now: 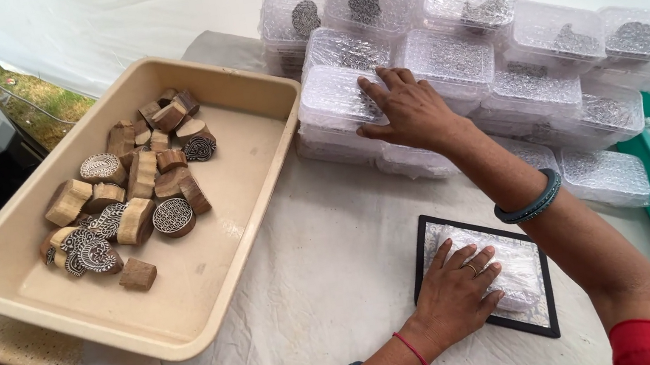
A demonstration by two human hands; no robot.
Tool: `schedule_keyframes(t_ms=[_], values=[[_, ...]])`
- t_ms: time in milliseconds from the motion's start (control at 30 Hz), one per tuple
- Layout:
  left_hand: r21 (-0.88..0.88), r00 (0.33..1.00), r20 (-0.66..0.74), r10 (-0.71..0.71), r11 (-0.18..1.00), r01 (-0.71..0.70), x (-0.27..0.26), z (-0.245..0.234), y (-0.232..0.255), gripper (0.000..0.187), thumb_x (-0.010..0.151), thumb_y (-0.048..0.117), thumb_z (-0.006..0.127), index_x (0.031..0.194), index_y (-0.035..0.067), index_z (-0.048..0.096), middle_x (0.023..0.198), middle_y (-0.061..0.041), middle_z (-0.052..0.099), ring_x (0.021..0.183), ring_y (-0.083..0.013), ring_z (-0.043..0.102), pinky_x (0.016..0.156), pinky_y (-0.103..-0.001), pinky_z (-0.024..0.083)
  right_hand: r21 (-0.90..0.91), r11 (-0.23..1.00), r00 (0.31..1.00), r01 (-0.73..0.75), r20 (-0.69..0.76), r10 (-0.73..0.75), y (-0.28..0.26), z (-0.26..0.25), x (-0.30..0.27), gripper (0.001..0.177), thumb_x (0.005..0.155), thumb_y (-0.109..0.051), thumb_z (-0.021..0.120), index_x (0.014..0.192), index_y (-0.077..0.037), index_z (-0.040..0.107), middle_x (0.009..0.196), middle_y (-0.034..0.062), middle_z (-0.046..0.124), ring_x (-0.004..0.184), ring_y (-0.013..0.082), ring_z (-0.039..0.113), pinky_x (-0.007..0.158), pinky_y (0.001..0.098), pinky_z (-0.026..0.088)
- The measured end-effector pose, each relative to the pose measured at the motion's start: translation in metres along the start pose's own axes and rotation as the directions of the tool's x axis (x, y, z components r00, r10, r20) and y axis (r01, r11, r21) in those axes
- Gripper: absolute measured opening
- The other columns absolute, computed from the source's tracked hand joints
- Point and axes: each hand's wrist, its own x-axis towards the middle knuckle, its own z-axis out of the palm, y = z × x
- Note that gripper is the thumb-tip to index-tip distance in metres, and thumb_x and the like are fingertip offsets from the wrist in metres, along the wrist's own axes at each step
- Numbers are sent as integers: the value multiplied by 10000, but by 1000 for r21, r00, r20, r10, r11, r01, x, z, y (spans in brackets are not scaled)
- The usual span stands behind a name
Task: The person wraps small plastic containers holding wooden blocks in bubble wrap. They place the wrapped containers on a stack of similar items. The person uses a tape dispenser to secure the bubble wrap around the containers.
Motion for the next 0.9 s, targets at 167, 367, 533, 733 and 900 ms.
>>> schedule_keyframes(t_ms=[167, 367, 533, 733, 900], values=[[23, 1000, 15, 9, 1000, -9, 0, 6, -2, 410, 1017, 396, 600, 1330, 145, 687, 1513, -60, 568, 1454, -234, 457, 1302, -509, 203, -20, 1000, 994, 23, -104, -25, 1, 11, -4, 980, 838, -669, 705, 1580, -138, 345, 1597, 242, 309, 1475, 414, 286, 1127, 629, 350], [23, 1000, 24, 11, 1000, -12, 0, 5, -2, 411, 1014, 393, 600, 1330, 145, 689, 1515, -60, 566, 1451, -234, 456, 1306, -513, 196, -29, 997, 979, 67, -192, -71, 4, 16, -16, 927, 863, -644, 701, 1567, -128, 388, 1585, 188, 363, 1467, 373, 312, 1097, 607, 376], [18, 1000, 11, 17, 1000, -17, -1, 5, -2, 408, 1018, 394, 600, 1325, 142, 694, 1517, -63, 567, 1458, -237, 456, 1305, -512, 197, -47, 995, 960, 86, -263, -95, 1, 16, -27, 889, 866, -612, 712, 1544, -118, 418, 1567, 161, 402, 1452, 345, 340, 1060, 558, 395], [11, 1000, 7, 20, 1000, -20, 2, -1, -3, 400, 1007, 388, 617, 1315, 146, 699, 1507, -55, 571, 1445, -239, 464, 1305, -513, 205, -93, 985, 901, 148, -399, -173, -1, 6, -55, 769, 918, -513, 709, 1521, -102, 467, 1512, 152, 472, 1403, 325, 407, 1046, 516, 391], [-35, 1000, -22, 16, 999, -17, 1, 0, -3, 397, 988, 366, 646, 1300, 129, 710, 1502, -60, 583, 1433, -244, 478, 1298, -524, 210, 9, 982, 888, 189, -428, -167, 15, 7, -114, 680, 946, -414, 693, 1486, -46, 504, 1479, 161, 514, 1373, 327, 471, 1030, 485, 441]])
